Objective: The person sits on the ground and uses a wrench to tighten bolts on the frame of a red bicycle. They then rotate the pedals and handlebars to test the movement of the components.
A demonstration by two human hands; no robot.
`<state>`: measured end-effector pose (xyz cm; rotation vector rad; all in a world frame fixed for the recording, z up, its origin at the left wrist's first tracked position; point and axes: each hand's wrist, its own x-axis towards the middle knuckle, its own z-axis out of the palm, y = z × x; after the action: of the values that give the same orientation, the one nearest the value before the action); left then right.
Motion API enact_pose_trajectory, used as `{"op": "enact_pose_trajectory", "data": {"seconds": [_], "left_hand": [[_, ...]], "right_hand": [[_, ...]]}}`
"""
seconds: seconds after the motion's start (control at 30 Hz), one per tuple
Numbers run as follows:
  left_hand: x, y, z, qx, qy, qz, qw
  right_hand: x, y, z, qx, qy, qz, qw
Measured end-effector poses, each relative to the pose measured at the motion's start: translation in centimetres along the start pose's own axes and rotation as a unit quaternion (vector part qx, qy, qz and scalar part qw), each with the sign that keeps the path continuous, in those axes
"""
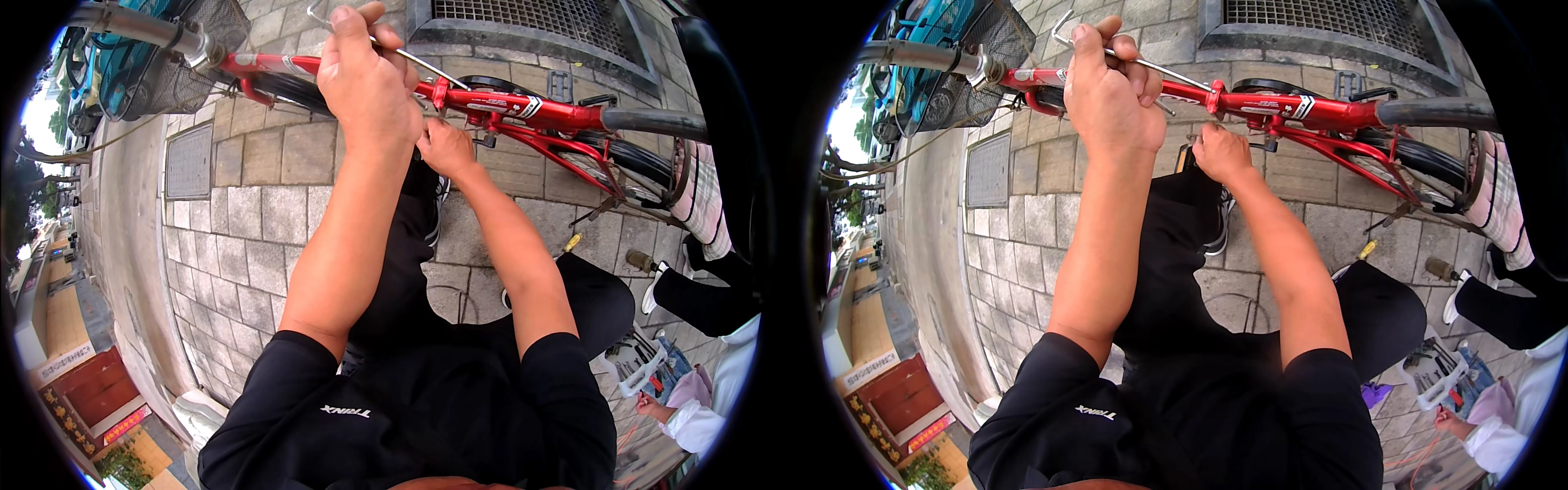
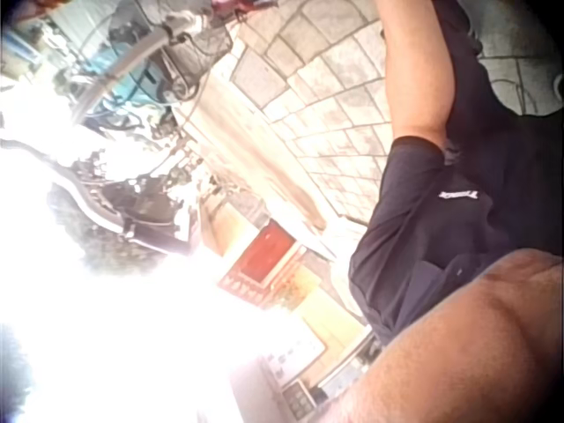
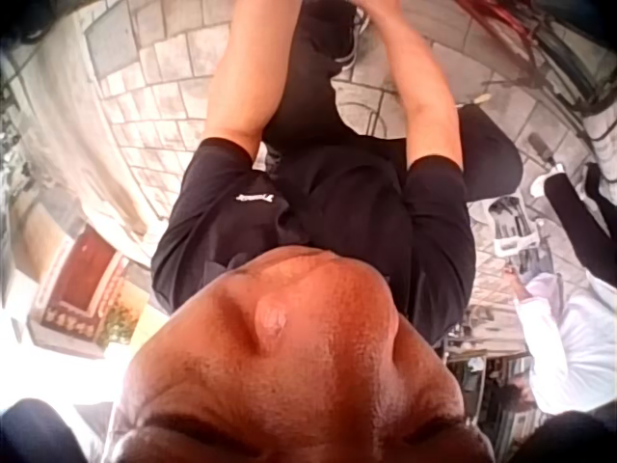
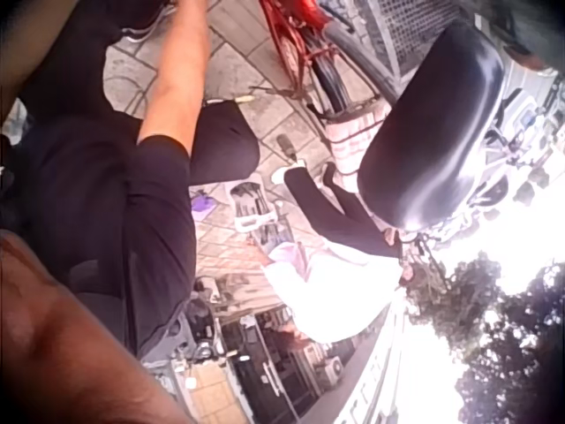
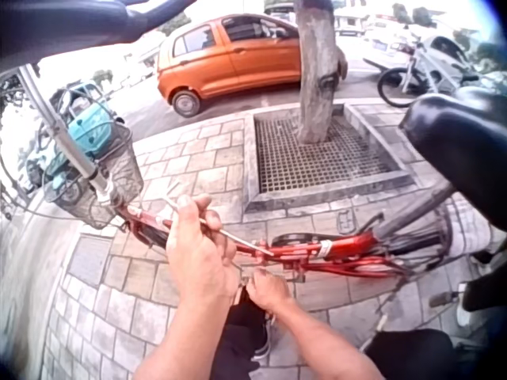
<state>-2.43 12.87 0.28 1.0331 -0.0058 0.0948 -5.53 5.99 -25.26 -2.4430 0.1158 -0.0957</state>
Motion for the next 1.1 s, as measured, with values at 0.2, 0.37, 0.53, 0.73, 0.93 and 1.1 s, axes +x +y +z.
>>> {"op": "enact_pose_trajectory", "data": {"seconds": [0.2, 0.37, 0.53, 0.73, 0.93, 1.1], "left_hand": [[0.1, -0.1, -0.1, 0.001, 0.005, -0.003, 1.000], [0.1, 0.0, -0.3, 0.004, 0.005, -0.004, 1.000], [0.2, 0.1, -0.2, 0.000, 0.014, -0.010, 1.000], [-0.1, 0.3, -0.1, 0.003, 0.010, -0.003, 1.000], [0.1, -0.3, -0.3, -0.006, -0.001, -0.018, 1.000], [0.1, -0.4, -0.2, -0.004, -0.003, -0.021, 1.000]], "right_hand": [[-0.4, 0.4, 1.2, 0.122, 0.002, 0.135, 0.983], [-0.3, 0.2, 1.4, 0.111, -0.004, 0.151, 0.982], [-0.7, -0.1, 0.9, 0.075, -0.011, 0.128, 0.989], [-2.0, -0.2, 1.1, -0.057, -0.013, 0.026, 0.998], [-2.7, 0.3, 1.7, -0.059, 0.015, 0.019, 0.998], [-2.5, -0.1, 1.5, -0.055, 0.027, -0.003, 0.998]]}}
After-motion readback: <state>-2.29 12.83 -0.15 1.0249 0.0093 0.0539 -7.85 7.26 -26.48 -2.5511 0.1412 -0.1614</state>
